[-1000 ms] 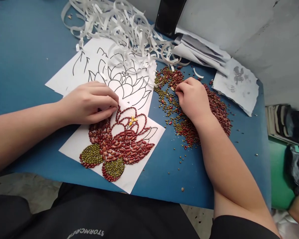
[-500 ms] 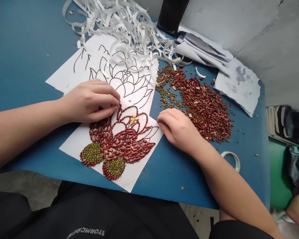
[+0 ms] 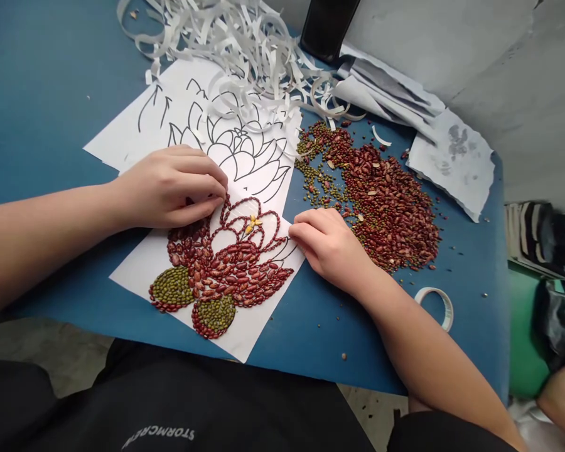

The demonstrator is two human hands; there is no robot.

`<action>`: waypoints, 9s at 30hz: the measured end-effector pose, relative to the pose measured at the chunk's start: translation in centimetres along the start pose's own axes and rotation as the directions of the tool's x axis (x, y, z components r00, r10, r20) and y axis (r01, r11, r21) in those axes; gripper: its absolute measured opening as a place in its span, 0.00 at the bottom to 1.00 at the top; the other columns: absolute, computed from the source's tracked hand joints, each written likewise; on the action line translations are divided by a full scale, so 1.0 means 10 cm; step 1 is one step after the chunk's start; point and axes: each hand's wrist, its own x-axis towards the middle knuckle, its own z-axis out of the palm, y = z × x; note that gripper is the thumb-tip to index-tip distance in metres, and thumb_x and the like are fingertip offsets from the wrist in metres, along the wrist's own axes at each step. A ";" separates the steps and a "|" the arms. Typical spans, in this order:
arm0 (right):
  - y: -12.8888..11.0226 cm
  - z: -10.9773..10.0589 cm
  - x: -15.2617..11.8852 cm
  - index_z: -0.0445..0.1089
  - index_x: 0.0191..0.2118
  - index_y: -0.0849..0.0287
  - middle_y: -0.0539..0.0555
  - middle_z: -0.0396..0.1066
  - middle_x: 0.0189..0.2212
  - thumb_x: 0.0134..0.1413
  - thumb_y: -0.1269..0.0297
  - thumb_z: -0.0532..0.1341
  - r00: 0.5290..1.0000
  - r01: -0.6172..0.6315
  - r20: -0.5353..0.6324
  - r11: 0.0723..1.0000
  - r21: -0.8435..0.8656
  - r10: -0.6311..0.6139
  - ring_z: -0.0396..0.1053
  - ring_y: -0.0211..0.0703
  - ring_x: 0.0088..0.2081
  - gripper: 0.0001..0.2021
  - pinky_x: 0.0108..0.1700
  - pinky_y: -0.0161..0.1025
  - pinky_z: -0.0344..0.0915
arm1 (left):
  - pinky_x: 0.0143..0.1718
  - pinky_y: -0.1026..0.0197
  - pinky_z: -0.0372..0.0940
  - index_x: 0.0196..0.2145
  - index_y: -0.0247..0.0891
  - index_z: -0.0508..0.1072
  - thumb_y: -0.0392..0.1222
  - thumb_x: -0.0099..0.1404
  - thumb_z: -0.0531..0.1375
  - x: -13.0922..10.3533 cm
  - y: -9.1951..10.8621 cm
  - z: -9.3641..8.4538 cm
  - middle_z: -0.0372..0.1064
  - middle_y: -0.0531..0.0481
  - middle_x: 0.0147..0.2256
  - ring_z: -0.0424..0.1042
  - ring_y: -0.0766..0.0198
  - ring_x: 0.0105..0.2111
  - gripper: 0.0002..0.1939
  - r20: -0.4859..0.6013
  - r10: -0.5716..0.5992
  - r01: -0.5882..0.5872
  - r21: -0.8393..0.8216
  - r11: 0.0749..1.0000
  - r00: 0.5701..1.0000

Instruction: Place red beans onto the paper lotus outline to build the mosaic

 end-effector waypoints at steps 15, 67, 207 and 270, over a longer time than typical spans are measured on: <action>0.21 0.01 -0.01 0.75 0.42 0.51 0.54 0.80 0.40 0.70 0.73 0.56 0.996 0.089 -0.010 0.994 0.058 -0.089 0.70 0.44 0.39 0.12 0.45 0.46 0.67 | 0.44 0.53 0.69 0.34 0.43 0.77 0.42 0.71 0.55 0.00 0.00 0.01 0.79 0.47 0.39 0.76 0.57 0.38 0.11 -0.020 0.018 -0.017 0.025 1.000 1.000; 0.08 -0.01 0.00 0.80 0.39 0.51 0.54 0.80 0.37 0.60 0.68 0.67 0.994 0.035 -0.103 0.990 0.138 -0.021 0.73 0.45 0.35 0.05 0.41 0.49 0.69 | 0.39 0.52 0.68 0.35 0.42 0.76 0.40 0.73 0.54 0.00 -0.01 0.01 0.79 0.48 0.38 0.75 0.59 0.36 0.11 -0.084 0.151 -0.141 0.116 0.983 0.985; -0.17 -0.02 0.17 0.73 0.40 0.63 0.56 0.77 0.34 0.71 0.75 0.54 0.922 0.368 0.180 0.919 -0.138 -0.342 0.61 0.44 0.34 0.11 0.46 0.46 0.60 | 0.47 0.53 0.71 0.34 0.43 0.78 0.42 0.68 0.57 -0.01 -0.01 0.05 0.79 0.47 0.39 0.77 0.55 0.39 0.10 -0.090 0.057 -0.055 0.018 0.998 0.994; 0.10 -0.14 0.18 0.76 0.38 0.53 0.55 0.76 0.37 0.66 0.69 0.64 0.993 0.064 0.086 0.982 0.180 -0.081 0.71 0.44 0.38 0.05 0.43 0.46 0.67 | 0.43 0.52 0.72 0.34 0.42 0.77 0.42 0.69 0.55 -0.01 -0.02 0.04 0.80 0.47 0.39 0.77 0.56 0.38 0.11 -0.088 0.093 -0.086 0.074 0.994 0.992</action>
